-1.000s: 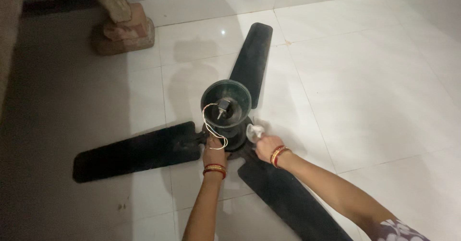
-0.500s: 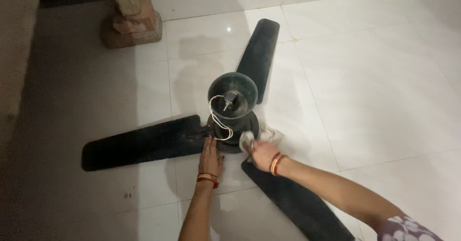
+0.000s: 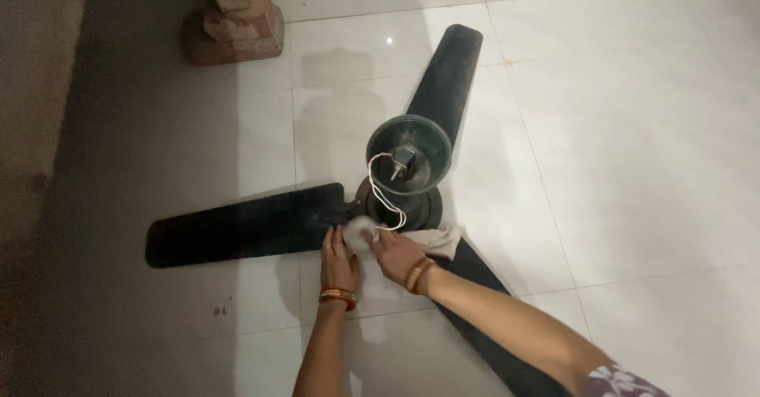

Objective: The person wipes the central hub and blades of a ceiling fan lying on the floor using a white cloth. They rotate the fan to access different areas and continue wiping the surfaces.

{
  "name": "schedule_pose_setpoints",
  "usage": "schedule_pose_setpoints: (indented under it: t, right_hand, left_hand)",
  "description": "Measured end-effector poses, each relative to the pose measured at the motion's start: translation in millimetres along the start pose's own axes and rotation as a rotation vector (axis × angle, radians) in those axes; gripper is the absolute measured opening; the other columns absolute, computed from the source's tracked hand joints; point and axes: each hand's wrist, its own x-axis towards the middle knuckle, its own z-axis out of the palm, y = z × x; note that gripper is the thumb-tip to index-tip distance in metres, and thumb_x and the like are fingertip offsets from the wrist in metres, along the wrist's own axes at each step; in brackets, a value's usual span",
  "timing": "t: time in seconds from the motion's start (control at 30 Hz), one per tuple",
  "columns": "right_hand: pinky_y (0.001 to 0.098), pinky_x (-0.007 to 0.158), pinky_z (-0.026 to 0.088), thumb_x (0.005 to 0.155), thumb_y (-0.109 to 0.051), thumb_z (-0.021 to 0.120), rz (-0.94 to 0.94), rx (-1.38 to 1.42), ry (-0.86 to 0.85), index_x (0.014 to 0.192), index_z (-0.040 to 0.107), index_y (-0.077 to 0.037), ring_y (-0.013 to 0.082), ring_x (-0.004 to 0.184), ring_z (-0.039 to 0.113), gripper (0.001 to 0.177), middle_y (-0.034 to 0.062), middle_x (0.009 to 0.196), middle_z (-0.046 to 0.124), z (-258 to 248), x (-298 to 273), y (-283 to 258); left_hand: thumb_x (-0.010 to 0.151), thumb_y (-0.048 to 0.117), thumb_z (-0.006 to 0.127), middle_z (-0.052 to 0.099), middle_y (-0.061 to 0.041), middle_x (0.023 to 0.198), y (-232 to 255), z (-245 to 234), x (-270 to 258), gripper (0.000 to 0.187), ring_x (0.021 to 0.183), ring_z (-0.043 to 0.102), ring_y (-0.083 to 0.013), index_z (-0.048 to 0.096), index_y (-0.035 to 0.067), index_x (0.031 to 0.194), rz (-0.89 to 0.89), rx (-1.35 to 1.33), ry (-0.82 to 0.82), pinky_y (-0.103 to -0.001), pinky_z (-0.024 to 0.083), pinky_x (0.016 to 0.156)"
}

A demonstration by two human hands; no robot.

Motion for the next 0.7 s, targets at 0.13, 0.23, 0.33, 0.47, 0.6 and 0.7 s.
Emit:
schedule_pose_setpoints:
  t: [0.13,0.23,0.33,0.47,0.6,0.7]
  right_hand:
    - [0.0462,0.086,0.057,0.091,-0.007,0.060,0.231,-0.070,-0.427,0.124,0.067,-0.002,0.0383,0.101,0.068,0.034,0.0292,0.127,0.057,14,33,-5]
    - [0.0442,0.095,0.054,0.083,0.000,0.060,0.215,0.296,-0.166,0.120,0.072,-0.012,0.0367,0.107,0.065,0.040,0.0215,0.118,0.061,11,41,-12]
    - [0.0438,0.093,0.054,0.084,0.008,0.056,0.164,0.537,0.025,0.129,0.064,-0.004,0.0372,0.109,0.063,0.047,0.0241,0.129,0.051,-7,41,-20]
    - [0.0455,0.098,0.052,0.081,0.010,0.057,-0.031,0.503,0.253,0.139,0.052,-0.001,0.0423,0.119,0.057,0.060,0.0259,0.142,0.038,-32,28,-31]
    - [0.0432,0.094,0.054,0.082,0.010,0.059,-0.098,0.320,0.272,0.140,0.054,-0.005,0.0409,0.115,0.057,0.060,0.0234,0.139,0.038,-42,6,-25]
    - [0.0410,0.089,0.056,0.085,0.010,0.059,-0.047,0.390,0.136,0.139,0.056,-0.007,0.0364,0.112,0.062,0.057,0.0233,0.141,0.039,-41,-15,-15]
  left_hand:
    - [0.074,-0.001,0.077,0.041,-0.019,0.153,0,-6,0,0.085,0.139,0.040,-0.0395,0.039,0.009,0.149,0.060,-0.158,0.060,-0.046,0.038,0.114]
    - [0.072,0.001,0.079,0.051,-0.019,0.142,4,-6,-4,0.085,0.131,0.050,-0.0378,0.042,0.010,0.147,0.224,-0.322,0.078,-0.045,0.042,0.109]
    - [0.075,0.001,0.078,0.061,-0.017,0.126,6,-5,1,0.072,0.118,0.061,-0.0345,0.052,0.010,0.141,0.230,-0.462,0.130,-0.042,0.050,0.100]
    - [0.080,-0.007,0.068,0.067,-0.015,0.122,-1,-8,48,0.048,0.115,0.067,-0.0332,0.070,0.011,0.124,0.308,-0.433,0.371,-0.039,0.057,0.096]
    - [0.084,-0.003,0.062,0.057,-0.022,0.135,-12,-3,114,0.051,0.128,0.055,-0.0395,0.063,0.006,0.135,0.202,-0.348,0.560,-0.044,0.047,0.107]
    - [0.085,-0.008,0.053,0.050,-0.021,0.150,-19,23,127,0.059,0.142,0.044,-0.0391,0.059,0.006,0.142,0.319,-0.169,0.391,-0.045,0.035,0.120]
